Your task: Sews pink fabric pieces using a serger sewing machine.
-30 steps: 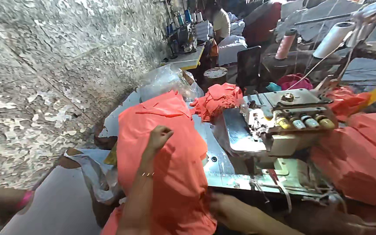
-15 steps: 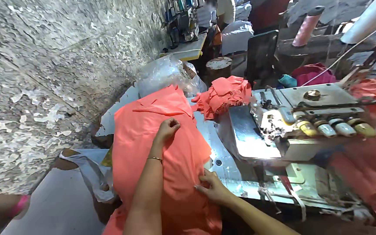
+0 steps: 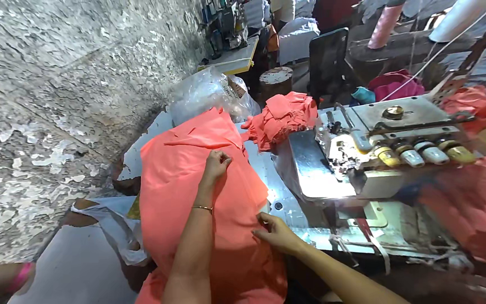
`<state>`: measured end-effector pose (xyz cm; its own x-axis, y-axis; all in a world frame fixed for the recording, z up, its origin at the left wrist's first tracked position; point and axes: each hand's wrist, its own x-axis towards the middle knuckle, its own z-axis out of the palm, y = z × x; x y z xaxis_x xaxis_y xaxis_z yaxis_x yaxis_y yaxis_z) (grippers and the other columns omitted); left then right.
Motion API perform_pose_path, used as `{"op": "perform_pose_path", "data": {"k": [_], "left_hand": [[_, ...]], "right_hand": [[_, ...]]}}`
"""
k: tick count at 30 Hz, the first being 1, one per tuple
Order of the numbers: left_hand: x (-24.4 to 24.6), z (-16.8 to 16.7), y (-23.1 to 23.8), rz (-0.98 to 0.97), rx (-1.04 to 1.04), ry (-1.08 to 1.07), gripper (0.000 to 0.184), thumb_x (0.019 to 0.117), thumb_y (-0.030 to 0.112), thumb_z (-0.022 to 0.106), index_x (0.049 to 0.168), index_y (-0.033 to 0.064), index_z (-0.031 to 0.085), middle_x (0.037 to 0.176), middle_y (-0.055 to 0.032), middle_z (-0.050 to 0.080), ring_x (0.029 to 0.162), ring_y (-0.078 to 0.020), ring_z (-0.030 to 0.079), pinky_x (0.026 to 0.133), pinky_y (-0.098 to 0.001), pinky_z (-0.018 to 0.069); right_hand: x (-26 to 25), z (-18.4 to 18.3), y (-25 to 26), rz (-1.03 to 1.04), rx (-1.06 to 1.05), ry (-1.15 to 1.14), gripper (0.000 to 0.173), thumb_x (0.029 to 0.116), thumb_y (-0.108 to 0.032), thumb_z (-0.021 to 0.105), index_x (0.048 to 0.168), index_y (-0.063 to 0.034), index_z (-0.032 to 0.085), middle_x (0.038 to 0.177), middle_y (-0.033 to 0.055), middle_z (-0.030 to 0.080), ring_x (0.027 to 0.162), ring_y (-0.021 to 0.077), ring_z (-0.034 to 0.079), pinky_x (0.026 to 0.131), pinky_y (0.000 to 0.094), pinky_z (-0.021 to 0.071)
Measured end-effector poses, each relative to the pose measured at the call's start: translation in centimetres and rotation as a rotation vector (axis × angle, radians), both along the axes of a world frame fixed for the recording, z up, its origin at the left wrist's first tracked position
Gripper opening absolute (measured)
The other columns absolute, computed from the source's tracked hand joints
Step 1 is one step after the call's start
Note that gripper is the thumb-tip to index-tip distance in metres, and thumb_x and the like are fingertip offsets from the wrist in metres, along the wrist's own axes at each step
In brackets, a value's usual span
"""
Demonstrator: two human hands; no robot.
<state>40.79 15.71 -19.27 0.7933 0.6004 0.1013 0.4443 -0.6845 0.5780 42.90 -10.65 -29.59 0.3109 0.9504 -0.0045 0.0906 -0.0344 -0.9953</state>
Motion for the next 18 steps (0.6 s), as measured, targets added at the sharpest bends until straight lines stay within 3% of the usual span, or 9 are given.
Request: {"op": "perform_pose_path", "data": {"k": [3,6,9,11,13,14,15,17,18], "left_hand": [[0.1,0.6,-0.5,0.075,0.022,0.224,0.042,0.1017,0.025,0.065,0.128,-0.0073,0.058,0.129,-0.0295,0.060,0.124,-0.0453,0.057,0.106,-0.0643,0.0419],[0.0,0.7,-1.7,0.056,0.121,0.255,0.036,0.1060,0.024,0.056,0.124,-0.0063,0.062,0.129,-0.0318,0.058,0.123,-0.0502,0.056,0.102,-0.0686,0.0422],[1.0,3.4,-3.8,-0.042,0.189,0.006,0.031,0.1084,0.014,0.048,0.121,-0.0126,0.058,0.128,-0.0342,0.057,0.121,-0.0486,0.058,0.103,-0.0600,0.0469],[3.1,5.4,-5.9,-0.098,0.183,-0.290,0.030,0.1075,0.011,0.046,0.118,-0.0153,0.057,0.111,-0.0301,0.064,0.103,-0.0395,0.066,0.094,-0.0526,0.0519],[5.4,6.7,-9.2,-0.144,0.078,-0.653,0.024,0.1064,0.011,0.048,0.112,-0.0114,0.056,0.094,-0.0160,0.063,0.083,-0.0174,0.062,0.080,-0.0341,0.0527],[6.7,6.7,-11.0,-0.201,0.001,-0.794,0.018,0.1068,0.010,0.047,0.109,-0.0065,0.054,0.090,-0.0058,0.058,0.080,-0.0044,0.057,0.077,-0.0218,0.0508],[7.9,6.1,-12.7,-0.256,-0.051,-0.842,0.016,0.1064,0.009,0.047,0.108,-0.0059,0.054,0.092,-0.0039,0.058,0.081,-0.0015,0.057,0.078,-0.0188,0.0502],[9.5,3.5,-15.6,-0.310,-0.019,-0.584,0.024,0.1030,0.010,0.053,0.109,-0.0115,0.062,0.101,-0.0193,0.066,0.091,-0.0220,0.065,0.086,-0.0377,0.0538],[10.0,2.0,-16.9,-0.297,-0.009,-0.371,0.028,0.1030,0.013,0.057,0.113,-0.0115,0.065,0.112,-0.0272,0.066,0.105,-0.0359,0.065,0.096,-0.0505,0.0517]], "right_hand": [[0.1,0.5,-0.1,0.063,-0.067,-0.122,0.031,0.0951,-0.024,0.068,0.080,0.0020,0.061,0.085,0.0087,0.055,0.076,0.0138,0.052,0.070,0.0315,0.0444],[-0.9,1.1,-1.5,0.064,0.001,-0.188,0.036,0.0962,-0.022,0.067,0.074,0.0046,0.061,0.086,0.0135,0.060,0.078,0.0154,0.056,0.072,0.0316,0.0465],[-0.5,1.8,-3.1,-0.173,0.205,-0.310,0.035,0.0946,-0.020,0.067,0.071,0.0055,0.064,0.079,0.0138,0.062,0.074,0.0148,0.058,0.068,0.0289,0.0480],[0.8,3.7,-5.5,-0.352,0.335,-0.377,0.031,0.0927,-0.018,0.068,0.070,0.0040,0.066,0.080,0.0125,0.063,0.074,0.0099,0.058,0.067,0.0229,0.0482],[1.8,6.1,-9.2,-0.424,0.468,-0.404,0.026,0.0924,-0.016,0.069,0.074,0.0023,0.068,0.086,0.0092,0.066,0.076,-0.0005,0.059,0.068,0.0116,0.0486],[1.9,6.9,-11.3,-0.422,0.528,-0.416,0.024,0.0934,-0.014,0.069,0.076,0.0027,0.069,0.089,0.0085,0.067,0.078,-0.0037,0.059,0.069,0.0084,0.0494],[2.1,7.2,-13.3,-0.420,0.555,-0.431,0.024,0.0944,-0.014,0.069,0.077,0.0027,0.068,0.090,0.0074,0.068,0.079,-0.0056,0.060,0.070,0.0070,0.0499],[2.6,5.6,-16.2,-0.449,0.481,-0.473,0.026,0.0940,-0.015,0.069,0.073,0.0018,0.067,0.086,0.0061,0.068,0.077,-0.0049,0.060,0.069,0.0078,0.0496],[2.9,4.0,-17.2,-0.477,0.394,-0.495,0.028,0.0927,-0.016,0.069,0.071,0.0012,0.067,0.081,0.0064,0.067,0.075,-0.0019,0.060,0.068,0.0106,0.0494]]}}
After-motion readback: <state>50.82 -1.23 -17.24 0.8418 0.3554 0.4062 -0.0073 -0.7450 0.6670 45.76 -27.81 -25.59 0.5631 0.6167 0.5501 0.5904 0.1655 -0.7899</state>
